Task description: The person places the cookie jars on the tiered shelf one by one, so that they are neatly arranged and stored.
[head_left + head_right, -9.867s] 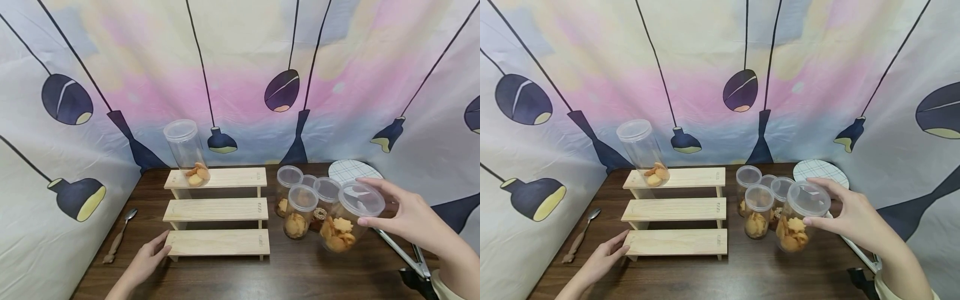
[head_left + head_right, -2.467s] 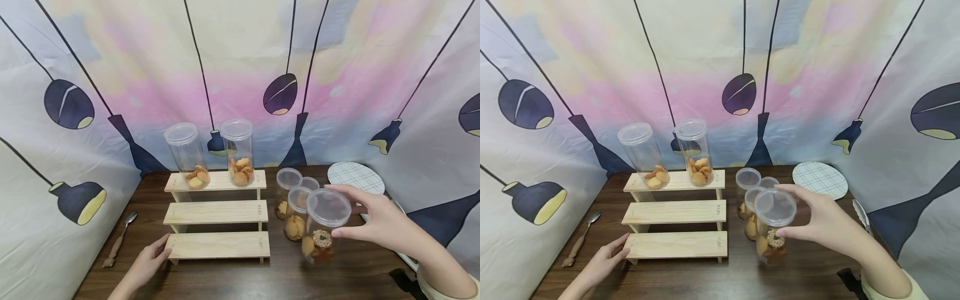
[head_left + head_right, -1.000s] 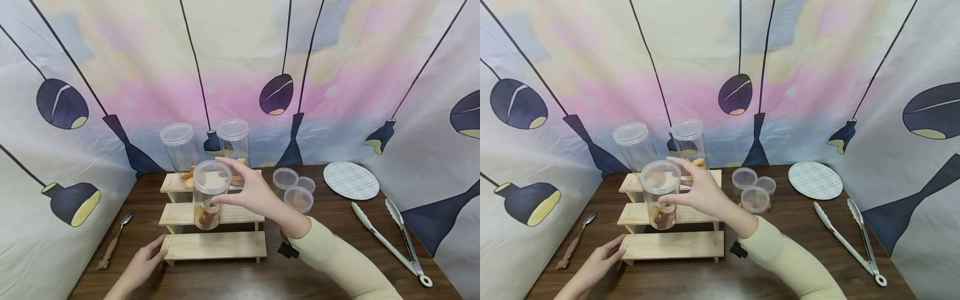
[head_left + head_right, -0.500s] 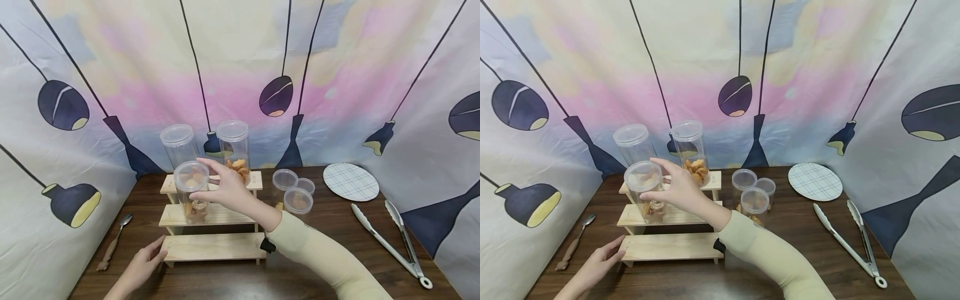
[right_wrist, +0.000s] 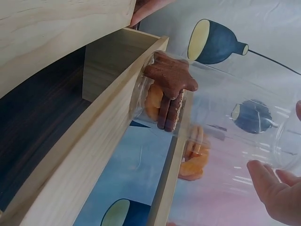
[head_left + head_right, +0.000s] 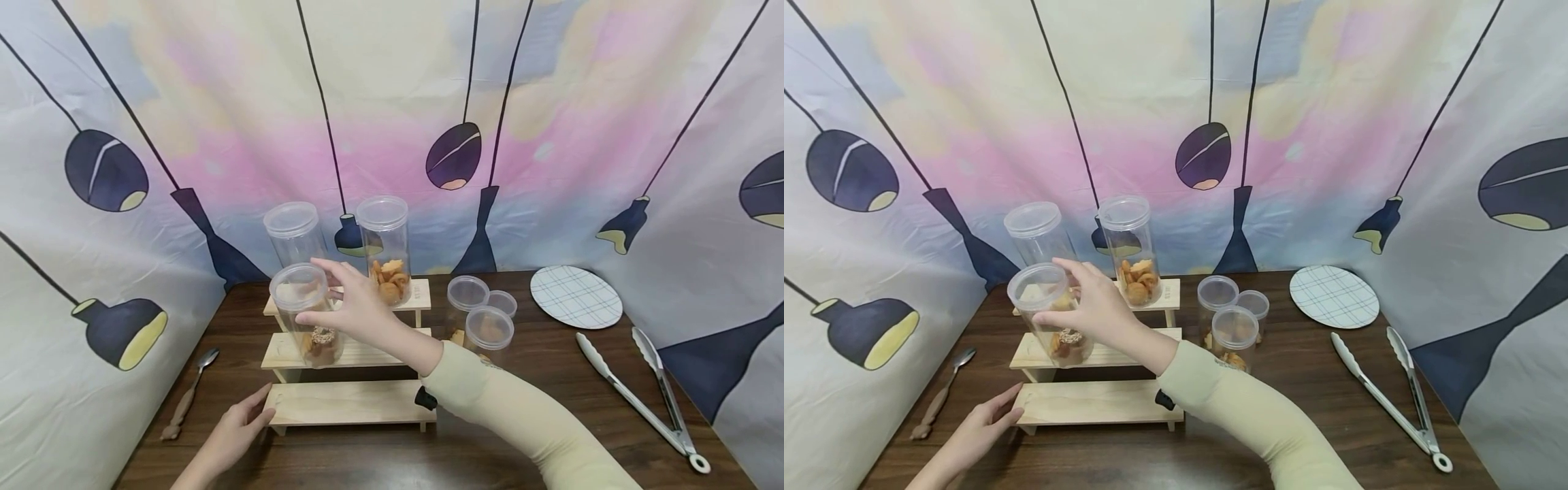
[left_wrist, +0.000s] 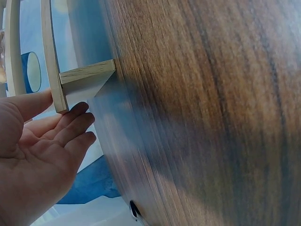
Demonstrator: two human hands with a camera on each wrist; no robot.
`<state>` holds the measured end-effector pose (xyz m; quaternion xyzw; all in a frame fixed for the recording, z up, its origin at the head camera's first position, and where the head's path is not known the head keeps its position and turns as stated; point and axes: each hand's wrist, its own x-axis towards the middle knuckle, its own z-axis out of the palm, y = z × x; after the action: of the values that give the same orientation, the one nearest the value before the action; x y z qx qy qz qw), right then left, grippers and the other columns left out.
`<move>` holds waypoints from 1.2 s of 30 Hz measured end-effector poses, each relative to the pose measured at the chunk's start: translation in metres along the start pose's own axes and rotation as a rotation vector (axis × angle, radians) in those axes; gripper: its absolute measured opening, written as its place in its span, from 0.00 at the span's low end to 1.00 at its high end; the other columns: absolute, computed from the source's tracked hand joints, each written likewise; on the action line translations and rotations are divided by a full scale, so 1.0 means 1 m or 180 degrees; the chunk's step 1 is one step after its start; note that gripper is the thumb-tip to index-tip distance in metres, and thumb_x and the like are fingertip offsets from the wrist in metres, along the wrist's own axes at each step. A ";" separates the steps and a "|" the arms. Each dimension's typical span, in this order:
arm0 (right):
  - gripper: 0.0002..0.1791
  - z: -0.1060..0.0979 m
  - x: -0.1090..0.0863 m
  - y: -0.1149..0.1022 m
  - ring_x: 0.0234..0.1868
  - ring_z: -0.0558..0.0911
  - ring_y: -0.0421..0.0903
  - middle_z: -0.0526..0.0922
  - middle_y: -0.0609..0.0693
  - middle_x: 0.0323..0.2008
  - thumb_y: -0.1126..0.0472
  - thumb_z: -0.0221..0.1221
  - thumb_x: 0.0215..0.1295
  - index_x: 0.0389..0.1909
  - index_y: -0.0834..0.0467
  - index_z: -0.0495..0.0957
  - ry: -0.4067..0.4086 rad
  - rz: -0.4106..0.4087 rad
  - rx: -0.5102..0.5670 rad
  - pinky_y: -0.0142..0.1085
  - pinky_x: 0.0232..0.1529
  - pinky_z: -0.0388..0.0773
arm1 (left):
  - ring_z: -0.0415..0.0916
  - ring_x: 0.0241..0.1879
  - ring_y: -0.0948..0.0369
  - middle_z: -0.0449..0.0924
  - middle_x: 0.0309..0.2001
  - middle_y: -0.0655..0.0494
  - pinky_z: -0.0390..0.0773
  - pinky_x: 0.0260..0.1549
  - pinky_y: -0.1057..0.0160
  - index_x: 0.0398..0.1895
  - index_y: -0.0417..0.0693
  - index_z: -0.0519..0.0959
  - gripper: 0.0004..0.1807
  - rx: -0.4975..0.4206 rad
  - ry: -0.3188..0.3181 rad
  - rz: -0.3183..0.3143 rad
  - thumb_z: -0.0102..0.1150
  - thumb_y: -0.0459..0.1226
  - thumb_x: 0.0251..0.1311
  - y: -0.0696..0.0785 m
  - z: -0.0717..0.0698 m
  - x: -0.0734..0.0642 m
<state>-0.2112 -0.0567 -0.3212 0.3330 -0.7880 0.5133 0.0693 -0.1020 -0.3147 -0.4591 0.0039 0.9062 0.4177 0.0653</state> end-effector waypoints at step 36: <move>0.44 -0.030 -0.038 -0.012 0.64 0.65 0.39 0.64 0.44 0.65 0.45 0.68 0.56 0.72 0.45 0.58 0.0093 -0.0216 0.0096 0.38 0.63 0.65 | 0.70 0.58 0.43 0.66 0.61 0.28 0.75 0.51 0.52 0.68 0.24 0.58 0.33 0.0001 -0.0079 0.0026 0.52 0.40 0.70 0.003 -0.001 -0.001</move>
<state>-0.1820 -0.0170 -0.3147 0.3530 -0.7673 0.5273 0.0931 -0.1018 -0.3139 -0.4561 0.0128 0.9054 0.4178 0.0748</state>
